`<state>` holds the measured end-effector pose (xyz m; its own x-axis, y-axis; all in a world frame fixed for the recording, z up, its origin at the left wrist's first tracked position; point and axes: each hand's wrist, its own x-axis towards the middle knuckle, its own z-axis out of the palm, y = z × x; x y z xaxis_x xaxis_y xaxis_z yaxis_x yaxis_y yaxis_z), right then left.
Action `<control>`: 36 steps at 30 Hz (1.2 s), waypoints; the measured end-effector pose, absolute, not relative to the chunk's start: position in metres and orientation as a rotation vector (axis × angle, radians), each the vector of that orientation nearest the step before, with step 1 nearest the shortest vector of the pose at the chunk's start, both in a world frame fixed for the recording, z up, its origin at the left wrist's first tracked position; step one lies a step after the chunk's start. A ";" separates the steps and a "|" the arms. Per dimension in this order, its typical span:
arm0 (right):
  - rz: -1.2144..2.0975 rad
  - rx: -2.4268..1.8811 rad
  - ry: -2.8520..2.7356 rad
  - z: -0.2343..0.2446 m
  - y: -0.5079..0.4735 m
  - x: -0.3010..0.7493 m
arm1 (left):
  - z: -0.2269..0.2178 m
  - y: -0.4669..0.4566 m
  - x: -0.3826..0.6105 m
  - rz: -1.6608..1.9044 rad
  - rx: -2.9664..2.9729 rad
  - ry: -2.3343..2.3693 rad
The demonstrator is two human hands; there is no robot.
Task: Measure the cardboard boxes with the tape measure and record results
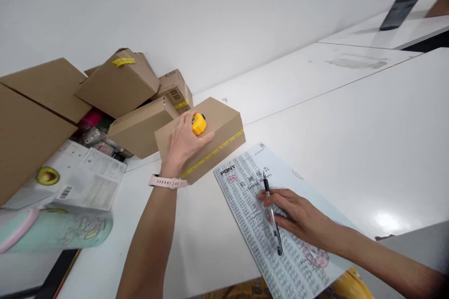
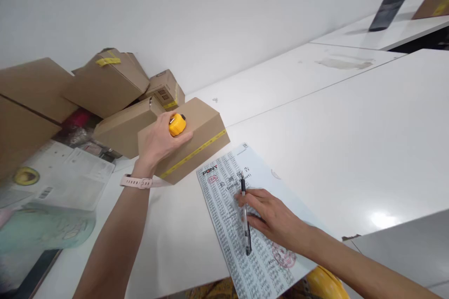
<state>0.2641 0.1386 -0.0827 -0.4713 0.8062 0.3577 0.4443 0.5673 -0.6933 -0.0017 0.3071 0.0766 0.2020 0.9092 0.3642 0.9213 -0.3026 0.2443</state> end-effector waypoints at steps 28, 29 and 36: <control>1.259 -1.116 -1.111 0.001 0.308 0.271 | 0.027 0.187 0.002 -2.905 -1.881 -2.187; 1.256 -1.146 -1.116 -0.003 0.302 0.278 | 0.022 0.182 0.009 -2.902 -1.883 -2.208; 1.069 -1.284 -0.902 -0.048 0.243 0.294 | -0.012 0.146 0.042 -2.817 -1.763 -2.372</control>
